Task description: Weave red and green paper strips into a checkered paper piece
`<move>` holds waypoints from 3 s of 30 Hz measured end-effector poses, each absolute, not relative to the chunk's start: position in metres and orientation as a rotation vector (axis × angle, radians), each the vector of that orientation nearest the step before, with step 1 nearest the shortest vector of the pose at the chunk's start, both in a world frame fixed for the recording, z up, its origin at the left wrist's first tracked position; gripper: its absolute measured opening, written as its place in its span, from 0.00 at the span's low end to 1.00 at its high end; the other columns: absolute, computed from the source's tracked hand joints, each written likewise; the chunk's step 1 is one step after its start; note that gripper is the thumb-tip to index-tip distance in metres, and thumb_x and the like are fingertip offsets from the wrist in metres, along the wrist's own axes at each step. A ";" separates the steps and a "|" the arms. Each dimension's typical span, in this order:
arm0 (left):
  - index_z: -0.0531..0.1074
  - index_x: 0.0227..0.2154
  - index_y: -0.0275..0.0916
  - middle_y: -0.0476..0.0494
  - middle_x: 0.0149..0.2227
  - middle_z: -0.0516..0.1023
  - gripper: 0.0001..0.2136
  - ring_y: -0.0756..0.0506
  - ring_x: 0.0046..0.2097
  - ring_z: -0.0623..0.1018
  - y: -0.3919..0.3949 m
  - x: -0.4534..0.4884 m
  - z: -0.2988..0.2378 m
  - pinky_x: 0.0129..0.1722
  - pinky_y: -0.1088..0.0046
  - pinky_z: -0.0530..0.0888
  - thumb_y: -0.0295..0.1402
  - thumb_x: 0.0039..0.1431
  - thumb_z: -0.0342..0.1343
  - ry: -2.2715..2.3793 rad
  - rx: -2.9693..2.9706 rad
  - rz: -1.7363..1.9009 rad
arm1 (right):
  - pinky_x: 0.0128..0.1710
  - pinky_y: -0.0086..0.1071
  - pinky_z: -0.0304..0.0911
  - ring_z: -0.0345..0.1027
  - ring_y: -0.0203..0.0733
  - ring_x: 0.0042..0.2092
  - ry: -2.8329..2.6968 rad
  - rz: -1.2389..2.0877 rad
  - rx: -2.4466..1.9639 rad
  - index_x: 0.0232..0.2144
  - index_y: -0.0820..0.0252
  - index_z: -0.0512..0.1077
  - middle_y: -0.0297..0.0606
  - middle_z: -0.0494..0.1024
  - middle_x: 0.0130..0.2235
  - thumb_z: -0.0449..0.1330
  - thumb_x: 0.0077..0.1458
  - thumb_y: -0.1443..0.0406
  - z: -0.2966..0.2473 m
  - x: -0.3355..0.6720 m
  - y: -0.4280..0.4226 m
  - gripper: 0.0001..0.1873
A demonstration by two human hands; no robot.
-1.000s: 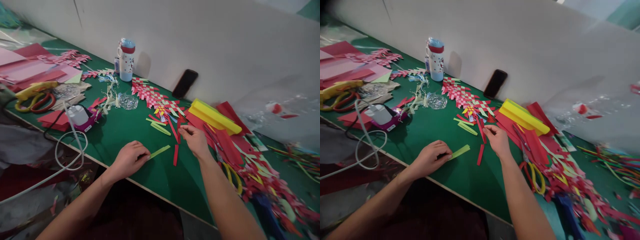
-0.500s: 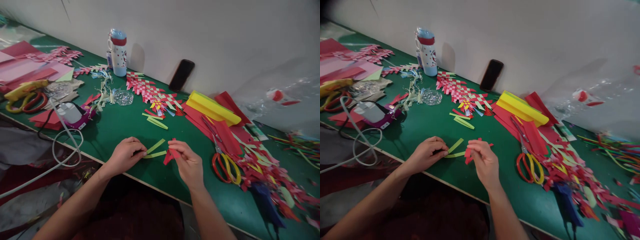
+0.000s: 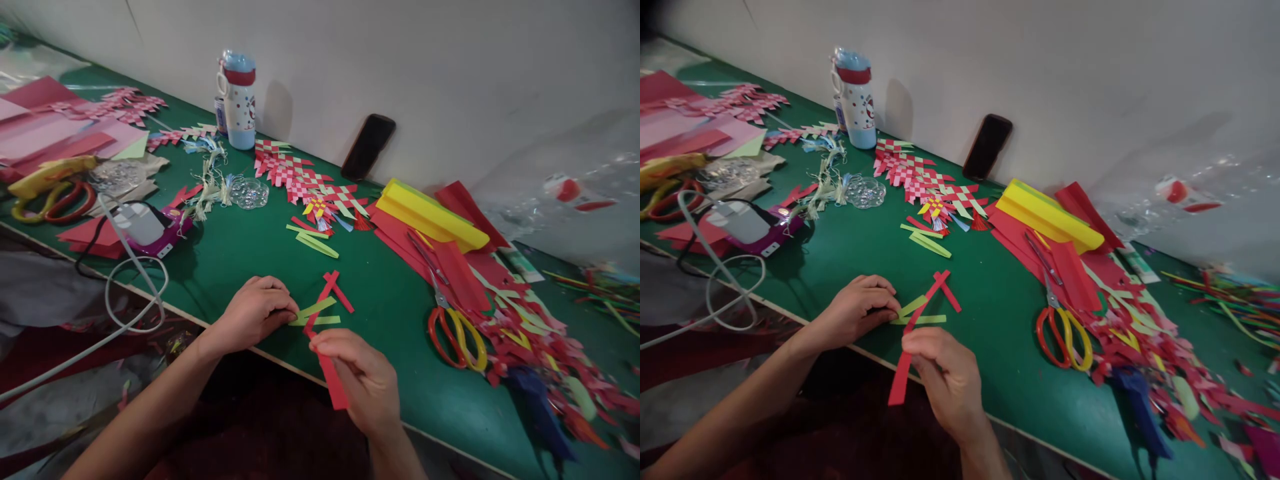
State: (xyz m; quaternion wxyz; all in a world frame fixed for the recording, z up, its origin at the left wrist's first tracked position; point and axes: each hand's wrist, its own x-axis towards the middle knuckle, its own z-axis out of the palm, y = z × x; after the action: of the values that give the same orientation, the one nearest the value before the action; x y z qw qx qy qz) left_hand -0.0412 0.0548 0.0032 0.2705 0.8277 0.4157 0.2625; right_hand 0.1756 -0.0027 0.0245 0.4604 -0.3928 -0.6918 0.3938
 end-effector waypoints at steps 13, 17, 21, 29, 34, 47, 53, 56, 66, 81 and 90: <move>0.78 0.37 0.50 0.51 0.38 0.79 0.05 0.46 0.47 0.73 0.055 -0.040 0.003 0.45 0.67 0.60 0.35 0.64 0.56 1.015 2.378 0.639 | 0.43 0.33 0.72 0.77 0.39 0.40 -1.823 1.169 -0.879 0.35 0.53 0.77 0.36 0.82 0.37 0.59 0.60 0.66 0.023 0.165 0.007 0.06; 0.78 0.40 0.53 0.50 0.39 0.77 0.11 0.45 0.48 0.71 0.053 -0.038 0.006 0.44 0.66 0.59 0.28 0.62 0.55 1.042 2.420 0.569 | 0.45 0.34 0.70 0.76 0.38 0.43 -1.860 1.209 -0.850 0.37 0.54 0.76 0.36 0.81 0.39 0.58 0.61 0.68 0.020 0.163 0.011 0.07; 0.77 0.42 0.52 0.50 0.41 0.76 0.16 0.45 0.49 0.70 0.052 -0.037 0.008 0.44 0.66 0.59 0.23 0.57 0.55 1.054 2.442 0.532 | 0.46 0.33 0.70 0.75 0.38 0.44 -1.872 1.187 -0.892 0.38 0.53 0.76 0.36 0.81 0.40 0.58 0.60 0.68 0.021 0.166 0.011 0.07; 0.75 0.42 0.46 0.48 0.42 0.75 0.18 0.44 0.48 0.70 0.051 -0.037 0.011 0.46 0.64 0.61 0.21 0.50 0.51 1.065 2.420 0.558 | 0.45 0.35 0.72 0.74 0.41 0.45 -1.805 1.079 -1.099 0.39 0.52 0.76 0.39 0.78 0.43 0.59 0.60 0.67 0.016 0.184 0.000 0.07; 0.74 0.44 0.45 0.47 0.44 0.75 0.16 0.41 0.49 0.70 0.049 -0.037 0.018 0.48 0.63 0.61 0.34 0.49 0.59 1.035 2.400 0.552 | 0.46 0.38 0.73 0.75 0.41 0.44 -1.784 0.982 -1.140 0.41 0.51 0.76 0.38 0.79 0.45 0.58 0.60 0.68 0.017 0.181 -0.001 0.09; 0.72 0.43 0.45 0.47 0.43 0.76 0.07 0.43 0.49 0.71 0.050 -0.034 0.006 0.46 0.65 0.63 0.37 0.64 0.55 1.137 2.396 0.595 | 0.52 0.46 0.69 0.70 0.46 0.52 -2.140 0.324 -1.158 0.47 0.53 0.74 0.39 0.79 0.47 0.57 0.59 0.72 0.025 0.185 0.007 0.15; 0.64 0.52 0.40 0.44 0.41 0.75 0.14 0.45 0.45 0.73 0.045 -0.032 0.002 0.48 0.63 0.70 0.26 0.64 0.48 1.305 2.225 0.885 | 0.52 0.50 0.70 0.67 0.51 0.57 -2.372 0.258 -1.242 0.50 0.55 0.74 0.41 0.78 0.52 0.55 0.60 0.70 0.006 0.190 -0.012 0.18; 0.69 0.44 0.40 0.43 0.41 0.74 0.08 0.45 0.45 0.73 0.034 -0.034 0.002 0.47 0.65 0.70 0.26 0.65 0.48 1.236 2.308 1.016 | 0.53 0.50 0.70 0.66 0.51 0.58 -2.389 0.255 -1.231 0.51 0.57 0.74 0.42 0.77 0.53 0.54 0.61 0.70 0.004 0.191 -0.014 0.18; 0.72 0.43 0.42 0.45 0.42 0.75 0.06 0.43 0.46 0.72 0.020 -0.025 0.002 0.47 0.62 0.68 0.32 0.66 0.52 1.230 2.494 0.691 | 0.54 0.51 0.68 0.65 0.51 0.57 -2.454 0.283 -1.151 0.49 0.58 0.73 0.40 0.77 0.52 0.55 0.61 0.71 0.005 0.196 -0.016 0.16; 0.71 0.52 0.41 0.46 0.50 0.77 0.14 0.42 0.53 0.70 0.001 -0.034 -0.010 0.55 0.60 0.64 0.36 0.65 0.54 1.163 2.746 0.773 | 0.58 0.48 0.65 0.59 0.50 0.63 -2.411 0.129 -1.245 0.54 0.64 0.71 0.47 0.72 0.58 0.53 0.64 0.65 0.010 0.210 0.009 0.19; 0.70 0.54 0.43 0.48 0.51 0.77 0.19 0.42 0.55 0.70 -0.001 -0.036 -0.018 0.63 0.59 0.53 0.46 0.65 0.53 1.196 2.752 0.718 | 0.58 0.59 0.60 0.58 0.59 0.63 -2.435 -0.097 -1.705 0.59 0.65 0.66 0.49 0.68 0.61 0.46 0.66 0.52 -0.007 0.241 0.037 0.29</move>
State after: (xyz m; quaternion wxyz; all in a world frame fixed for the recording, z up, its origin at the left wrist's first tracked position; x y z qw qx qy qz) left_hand -0.0361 -0.0009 -0.0181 0.0279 0.8916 0.3875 0.2327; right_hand 0.2413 0.0371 -0.0069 0.0837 -0.5714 -0.8158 -0.0324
